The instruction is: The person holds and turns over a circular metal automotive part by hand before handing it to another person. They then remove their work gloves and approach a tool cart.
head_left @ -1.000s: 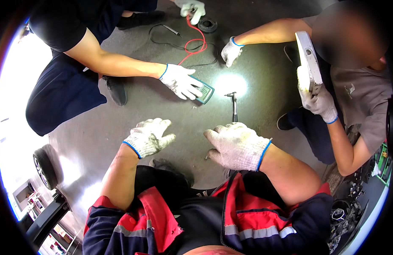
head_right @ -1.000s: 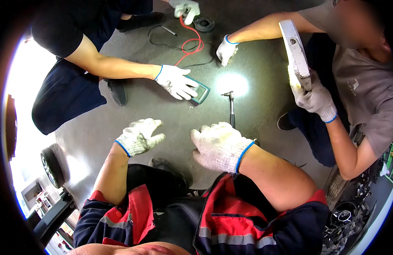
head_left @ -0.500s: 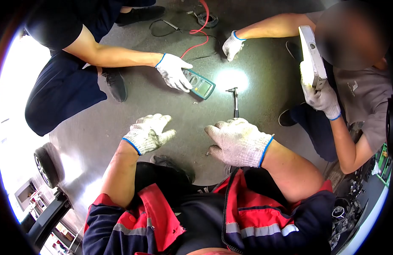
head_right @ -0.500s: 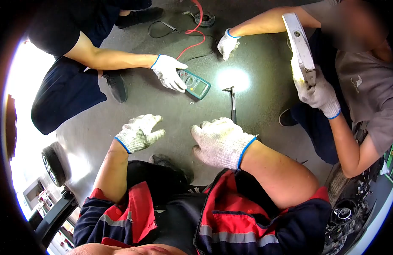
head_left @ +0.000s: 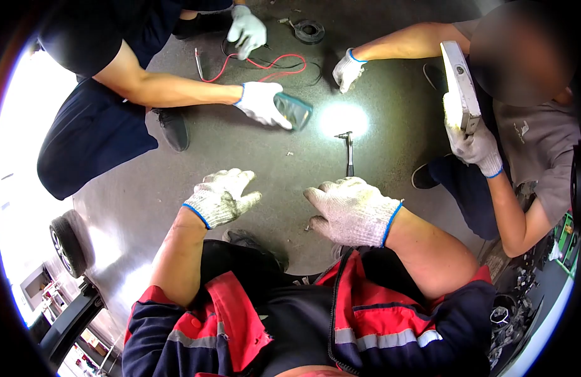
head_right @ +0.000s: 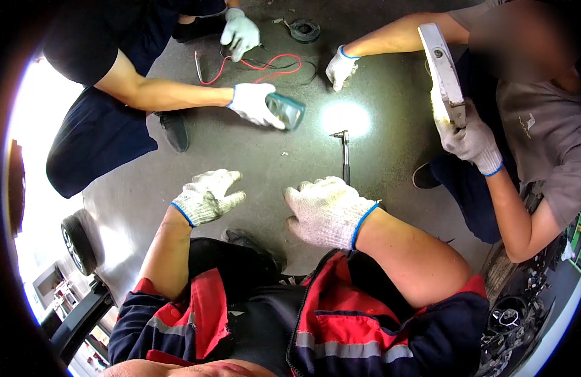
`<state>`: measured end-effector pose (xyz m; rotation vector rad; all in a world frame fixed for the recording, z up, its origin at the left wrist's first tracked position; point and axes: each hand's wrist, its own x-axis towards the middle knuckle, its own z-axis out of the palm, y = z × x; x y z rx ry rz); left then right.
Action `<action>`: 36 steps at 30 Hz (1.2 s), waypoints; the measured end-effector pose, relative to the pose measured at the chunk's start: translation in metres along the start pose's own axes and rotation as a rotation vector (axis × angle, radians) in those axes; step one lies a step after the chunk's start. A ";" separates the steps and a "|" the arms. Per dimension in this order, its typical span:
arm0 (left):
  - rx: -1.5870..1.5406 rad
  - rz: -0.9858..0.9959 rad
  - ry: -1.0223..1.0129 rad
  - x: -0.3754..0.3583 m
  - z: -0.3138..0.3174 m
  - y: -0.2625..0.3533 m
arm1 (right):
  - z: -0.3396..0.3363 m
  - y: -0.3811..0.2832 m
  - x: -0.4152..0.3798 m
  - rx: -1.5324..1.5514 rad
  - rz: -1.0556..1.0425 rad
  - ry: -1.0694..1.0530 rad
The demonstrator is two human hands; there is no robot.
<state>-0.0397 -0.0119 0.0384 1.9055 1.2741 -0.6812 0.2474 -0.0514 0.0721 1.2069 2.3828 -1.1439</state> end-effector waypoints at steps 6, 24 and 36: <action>-0.007 -0.027 -0.016 -0.002 -0.004 0.004 | -0.002 -0.001 0.001 0.011 0.024 -0.028; 0.009 -0.013 -0.018 0.000 -0.003 0.003 | -0.007 -0.003 0.002 0.026 0.030 -0.061; 0.011 -0.039 -0.039 -0.003 -0.005 0.007 | -0.010 -0.006 0.001 0.020 0.036 -0.086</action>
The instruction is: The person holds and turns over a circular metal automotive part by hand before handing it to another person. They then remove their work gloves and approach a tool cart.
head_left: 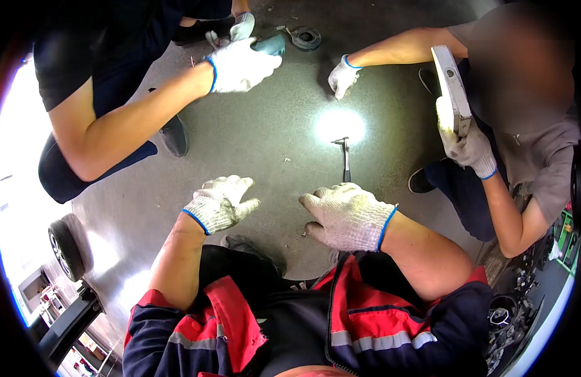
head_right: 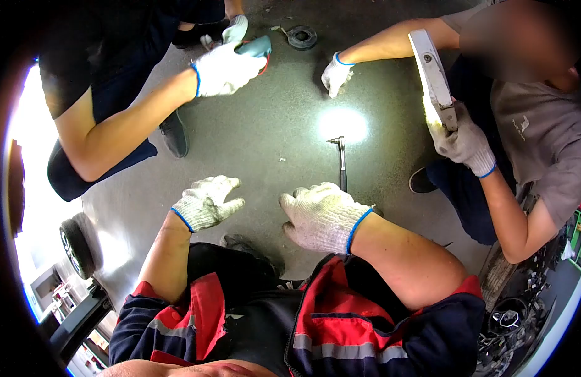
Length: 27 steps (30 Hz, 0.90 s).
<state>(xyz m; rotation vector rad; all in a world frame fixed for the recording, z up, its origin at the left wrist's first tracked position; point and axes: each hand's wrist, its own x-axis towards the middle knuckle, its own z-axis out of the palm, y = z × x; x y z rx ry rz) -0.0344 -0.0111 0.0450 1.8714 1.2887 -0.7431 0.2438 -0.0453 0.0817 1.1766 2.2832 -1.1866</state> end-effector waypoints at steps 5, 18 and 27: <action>0.004 0.011 -0.009 -0.001 -0.004 0.002 | -0.003 -0.003 -0.005 -0.016 0.020 -0.077; 0.023 0.046 0.058 0.004 0.009 -0.008 | -0.004 -0.009 -0.012 -0.223 -0.131 -0.324; 0.065 0.029 0.033 0.002 0.004 -0.004 | 0.003 -0.005 -0.004 -0.077 -0.040 -0.151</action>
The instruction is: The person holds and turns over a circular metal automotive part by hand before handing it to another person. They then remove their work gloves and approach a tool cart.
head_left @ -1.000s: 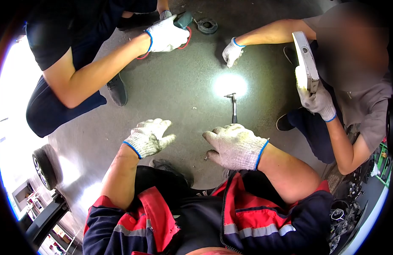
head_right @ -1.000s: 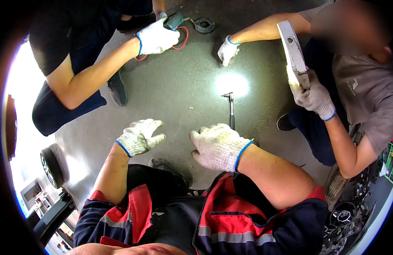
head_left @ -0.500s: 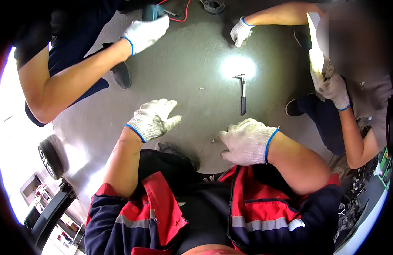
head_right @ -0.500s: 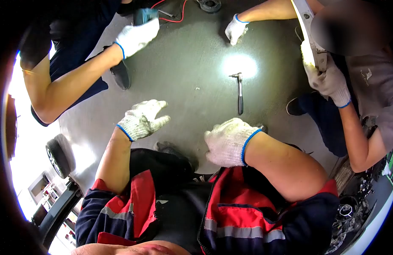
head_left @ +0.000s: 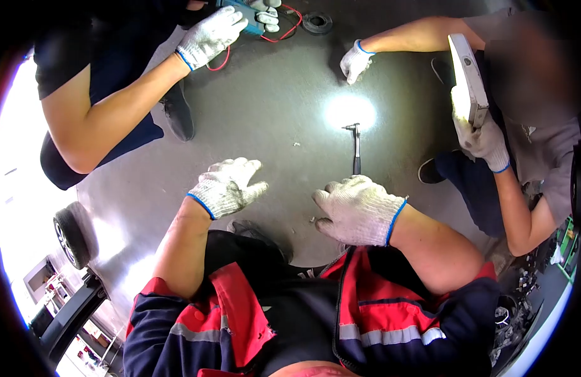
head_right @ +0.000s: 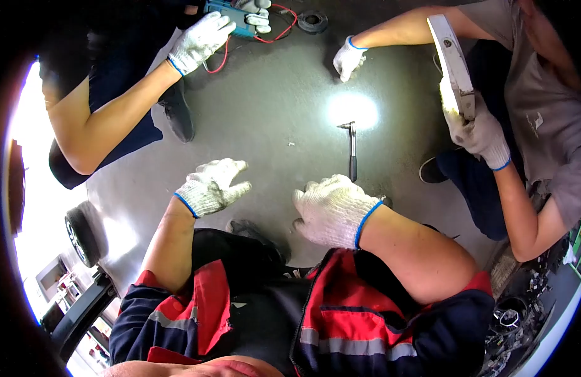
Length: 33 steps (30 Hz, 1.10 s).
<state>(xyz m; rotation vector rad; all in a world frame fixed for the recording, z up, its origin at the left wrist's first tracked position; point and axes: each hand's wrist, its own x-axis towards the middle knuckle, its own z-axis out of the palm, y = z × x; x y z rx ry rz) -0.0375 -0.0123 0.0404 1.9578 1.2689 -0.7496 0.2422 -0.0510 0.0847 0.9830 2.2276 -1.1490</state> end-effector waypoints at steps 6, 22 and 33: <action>-0.038 -0.013 -0.029 -0.003 -0.001 0.002 | 0.001 0.000 0.001 0.013 0.008 0.102; -0.004 -0.004 -0.019 0.000 -0.003 0.000 | 0.001 0.000 0.003 0.005 0.011 0.105; -0.026 0.001 -0.030 0.000 -0.001 0.000 | -0.008 -0.007 0.000 0.015 0.045 0.038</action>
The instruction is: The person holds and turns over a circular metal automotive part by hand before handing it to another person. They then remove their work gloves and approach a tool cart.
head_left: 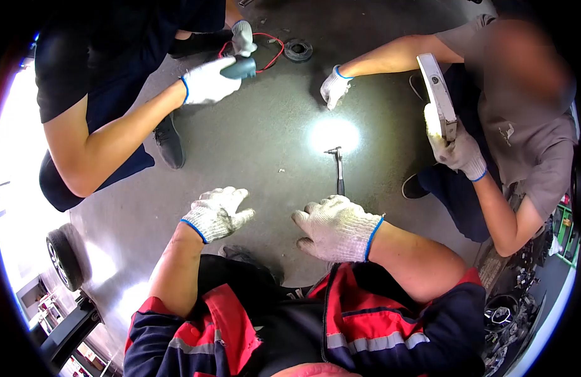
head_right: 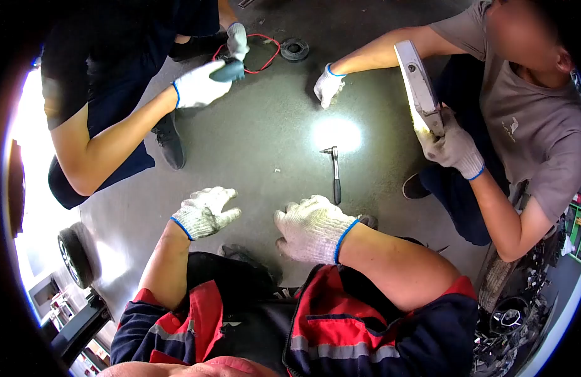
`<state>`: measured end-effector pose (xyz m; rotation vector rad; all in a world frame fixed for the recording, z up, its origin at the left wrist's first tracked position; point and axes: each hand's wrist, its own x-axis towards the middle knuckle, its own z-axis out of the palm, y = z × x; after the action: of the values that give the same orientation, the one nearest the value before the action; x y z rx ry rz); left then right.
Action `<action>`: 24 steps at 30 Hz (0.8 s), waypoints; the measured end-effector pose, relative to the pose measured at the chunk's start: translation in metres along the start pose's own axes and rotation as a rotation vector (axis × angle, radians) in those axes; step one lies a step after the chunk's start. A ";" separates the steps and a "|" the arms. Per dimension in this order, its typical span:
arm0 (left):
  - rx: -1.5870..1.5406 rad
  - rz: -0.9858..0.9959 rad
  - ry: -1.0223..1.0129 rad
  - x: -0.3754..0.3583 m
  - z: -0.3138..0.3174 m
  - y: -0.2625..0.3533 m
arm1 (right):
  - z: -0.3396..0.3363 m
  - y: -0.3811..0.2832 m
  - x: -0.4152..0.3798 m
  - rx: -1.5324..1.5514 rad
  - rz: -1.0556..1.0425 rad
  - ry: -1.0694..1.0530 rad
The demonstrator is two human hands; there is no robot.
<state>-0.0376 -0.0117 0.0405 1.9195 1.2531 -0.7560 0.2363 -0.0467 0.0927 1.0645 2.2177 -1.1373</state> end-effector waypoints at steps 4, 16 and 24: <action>0.003 0.010 0.014 0.000 0.000 0.000 | 0.004 0.003 0.002 -0.012 -0.007 0.021; 0.010 0.024 0.020 0.002 -0.001 -0.001 | 0.004 0.002 -0.001 -0.013 -0.023 0.071; 0.026 0.005 0.008 -0.003 -0.003 0.004 | 0.007 0.002 -0.002 -0.031 -0.037 0.082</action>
<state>-0.0350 -0.0115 0.0452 1.9483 1.2483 -0.7658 0.2395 -0.0522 0.0893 1.0791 2.3197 -1.0894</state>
